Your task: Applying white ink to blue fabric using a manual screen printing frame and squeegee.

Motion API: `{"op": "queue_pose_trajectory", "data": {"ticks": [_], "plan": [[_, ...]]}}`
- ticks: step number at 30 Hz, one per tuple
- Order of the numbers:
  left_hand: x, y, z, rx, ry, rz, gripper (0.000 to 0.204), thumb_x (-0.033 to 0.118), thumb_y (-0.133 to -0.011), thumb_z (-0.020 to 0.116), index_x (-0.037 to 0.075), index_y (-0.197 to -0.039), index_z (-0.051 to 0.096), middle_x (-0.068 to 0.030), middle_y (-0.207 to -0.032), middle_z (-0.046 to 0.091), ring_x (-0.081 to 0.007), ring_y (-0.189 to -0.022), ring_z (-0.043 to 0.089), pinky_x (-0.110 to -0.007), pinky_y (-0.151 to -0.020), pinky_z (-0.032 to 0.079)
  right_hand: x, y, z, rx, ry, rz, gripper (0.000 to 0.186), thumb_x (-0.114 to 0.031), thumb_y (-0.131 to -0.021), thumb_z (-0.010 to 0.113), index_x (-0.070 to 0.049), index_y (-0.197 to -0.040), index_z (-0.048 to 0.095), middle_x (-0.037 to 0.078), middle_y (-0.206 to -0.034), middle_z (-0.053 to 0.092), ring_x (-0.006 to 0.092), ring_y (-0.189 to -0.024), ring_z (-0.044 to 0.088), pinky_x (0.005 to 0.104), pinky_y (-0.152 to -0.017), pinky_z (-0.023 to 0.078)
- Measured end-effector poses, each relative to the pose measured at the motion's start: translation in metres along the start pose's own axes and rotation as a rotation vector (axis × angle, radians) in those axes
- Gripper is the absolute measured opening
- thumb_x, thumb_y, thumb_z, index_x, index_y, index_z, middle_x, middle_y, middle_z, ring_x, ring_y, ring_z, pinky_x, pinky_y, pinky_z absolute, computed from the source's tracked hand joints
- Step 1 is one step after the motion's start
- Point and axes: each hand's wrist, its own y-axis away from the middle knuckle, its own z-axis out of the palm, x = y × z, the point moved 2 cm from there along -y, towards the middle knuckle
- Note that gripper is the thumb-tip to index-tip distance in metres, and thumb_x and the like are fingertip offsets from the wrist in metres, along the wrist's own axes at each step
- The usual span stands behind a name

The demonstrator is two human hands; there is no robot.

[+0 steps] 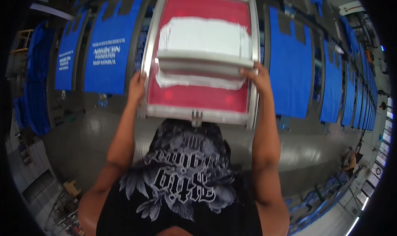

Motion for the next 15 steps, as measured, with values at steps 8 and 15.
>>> {"op": "queue_pose_trajectory", "data": {"ticks": [8, 15], "plan": [[-0.013, -0.019, 0.012, 0.022, 0.085, -0.054, 0.049, 0.037, -0.095, 0.051, 0.003, -0.13, 0.05, -0.0147, -0.116, 0.061, -0.0199, -0.106, 0.056, -0.03, -0.092, 0.041, 0.009, -0.012, 0.005, -0.051, -0.076, -0.013, 0.045, -0.014, -0.065, 0.08, -0.002, -0.106, 0.066, 0.006, -0.098, 0.064, 0.0179, -0.096, 0.057, 0.0302, -0.087, 0.042], [-0.017, -0.01, 0.009, 0.013, 0.013, 0.018, 0.046, 0.036, -0.096, 0.049, 0.005, -0.13, 0.05, -0.0141, -0.115, 0.062, -0.0209, -0.104, 0.057, -0.031, -0.09, 0.042, 0.01, -0.001, 0.009, -0.041, -0.068, -0.026, 0.049, -0.012, -0.065, 0.08, 0.0, -0.11, 0.064, 0.009, -0.113, 0.06, 0.0222, -0.108, 0.054, 0.0332, -0.097, 0.037]]}}
